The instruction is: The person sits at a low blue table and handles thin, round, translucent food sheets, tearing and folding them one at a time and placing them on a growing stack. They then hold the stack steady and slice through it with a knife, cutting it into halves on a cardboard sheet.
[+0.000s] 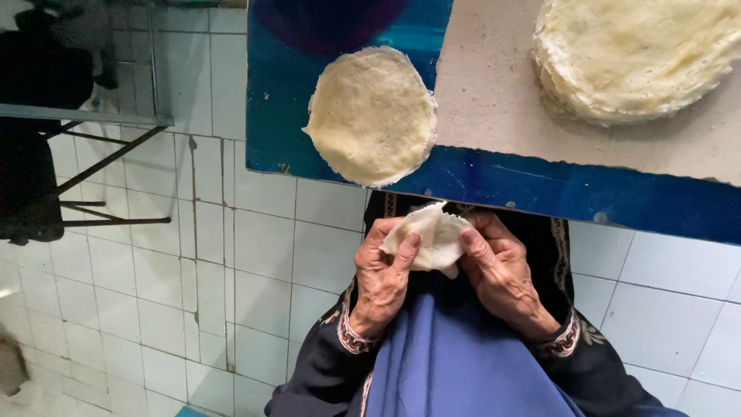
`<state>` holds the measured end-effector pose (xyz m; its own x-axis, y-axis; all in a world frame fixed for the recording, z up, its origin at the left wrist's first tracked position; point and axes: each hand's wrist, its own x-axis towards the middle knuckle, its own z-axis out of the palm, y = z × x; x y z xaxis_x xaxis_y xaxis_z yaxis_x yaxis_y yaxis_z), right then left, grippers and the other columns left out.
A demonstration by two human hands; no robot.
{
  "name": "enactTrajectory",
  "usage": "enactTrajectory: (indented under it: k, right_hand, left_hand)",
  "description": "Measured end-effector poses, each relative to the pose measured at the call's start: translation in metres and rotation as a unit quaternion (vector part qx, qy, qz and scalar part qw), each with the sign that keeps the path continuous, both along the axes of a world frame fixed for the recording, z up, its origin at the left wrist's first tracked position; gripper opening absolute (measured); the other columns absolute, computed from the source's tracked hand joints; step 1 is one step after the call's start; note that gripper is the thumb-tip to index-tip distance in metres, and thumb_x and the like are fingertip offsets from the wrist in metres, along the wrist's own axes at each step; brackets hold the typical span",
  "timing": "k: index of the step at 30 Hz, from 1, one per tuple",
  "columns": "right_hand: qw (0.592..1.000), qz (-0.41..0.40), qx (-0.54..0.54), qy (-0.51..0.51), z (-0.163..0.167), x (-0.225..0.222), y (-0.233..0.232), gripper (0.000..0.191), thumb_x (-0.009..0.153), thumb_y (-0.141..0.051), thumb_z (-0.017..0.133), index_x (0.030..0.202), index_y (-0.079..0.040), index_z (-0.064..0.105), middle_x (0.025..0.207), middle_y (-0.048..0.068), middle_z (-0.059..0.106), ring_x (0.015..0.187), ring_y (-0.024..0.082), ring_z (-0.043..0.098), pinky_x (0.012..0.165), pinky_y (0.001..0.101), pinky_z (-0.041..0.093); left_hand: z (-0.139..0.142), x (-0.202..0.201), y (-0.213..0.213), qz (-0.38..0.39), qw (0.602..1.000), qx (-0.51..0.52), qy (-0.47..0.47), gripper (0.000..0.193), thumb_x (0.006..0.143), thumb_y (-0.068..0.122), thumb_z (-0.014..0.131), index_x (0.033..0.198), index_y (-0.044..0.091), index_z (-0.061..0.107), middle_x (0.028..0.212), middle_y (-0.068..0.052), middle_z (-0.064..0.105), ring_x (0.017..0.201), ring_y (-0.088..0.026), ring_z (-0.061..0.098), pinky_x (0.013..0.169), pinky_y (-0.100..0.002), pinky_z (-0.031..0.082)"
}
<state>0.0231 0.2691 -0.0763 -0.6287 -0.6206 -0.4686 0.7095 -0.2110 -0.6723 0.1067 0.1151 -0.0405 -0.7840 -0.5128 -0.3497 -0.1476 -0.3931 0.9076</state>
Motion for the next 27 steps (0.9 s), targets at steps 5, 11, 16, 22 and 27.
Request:
enactTrajectory:
  k: [5,11,16,22,27]
  right_hand:
    - [0.994,0.046,-0.086,-0.043,0.001,-0.002,-0.006,0.044,0.097,-0.027,0.068,0.131,-0.001,0.056,0.118,0.009,0.068,0.102,0.017,0.067,0.082,0.0320,0.056]
    - [0.982,0.163,0.057,0.081,0.013,-0.003,-0.003,0.041,0.093,-0.020,0.074,0.127,0.000,0.066,0.106,0.005,0.071,0.095,0.011,0.063,0.086,0.0286,0.054]
    - [0.980,0.155,0.082,0.091,0.014,-0.010,0.000,0.036,0.092,-0.020,0.073,0.121,0.001,0.067,0.104,0.005,0.075,0.094,0.011,0.068,0.083,0.0281,0.056]
    - [0.979,0.174,0.093,0.057,0.007,-0.015,0.002,0.037,0.090,-0.018,0.073,0.122,0.000,0.067,0.109,0.005,0.074,0.098,0.011,0.068,0.086,0.0279,0.055]
    - [0.976,0.202,0.031,0.077,0.000,-0.015,0.001,0.038,0.089,-0.017,0.074,0.123,-0.005,0.064,0.107,0.001,0.070,0.097,0.009,0.065,0.085,0.0268,0.054]
  left_hand:
    - [0.003,0.005,0.001,-0.008,0.998,-0.056,-0.001,0.019,0.103,0.016,0.068,0.117,0.004,0.062,0.101,0.000,0.068,0.089,-0.005,0.061,0.078,-0.022,0.053]
    - [0.016,0.005,-0.002,-0.047,0.973,-0.224,0.032,0.017,0.108,0.019,0.064,0.117,0.006,0.059,0.102,-0.002,0.065,0.089,-0.007,0.061,0.079,-0.023,0.053]
    - [0.013,0.004,-0.006,0.013,0.962,-0.272,0.014,0.018,0.108,0.018,0.065,0.117,0.005,0.058,0.102,-0.003,0.066,0.092,-0.008,0.061,0.084,-0.024,0.052]
    - [0.007,0.007,-0.015,0.047,0.997,-0.060,-0.010,0.019,0.104,0.019,0.066,0.116,0.006,0.060,0.101,0.000,0.066,0.090,-0.006,0.060,0.082,-0.023,0.052]
    - [0.010,0.011,-0.017,-0.065,0.997,-0.034,0.029,0.027,0.099,0.019,0.072,0.118,0.007,0.057,0.107,0.000,0.067,0.096,-0.005,0.061,0.086,-0.023,0.053]
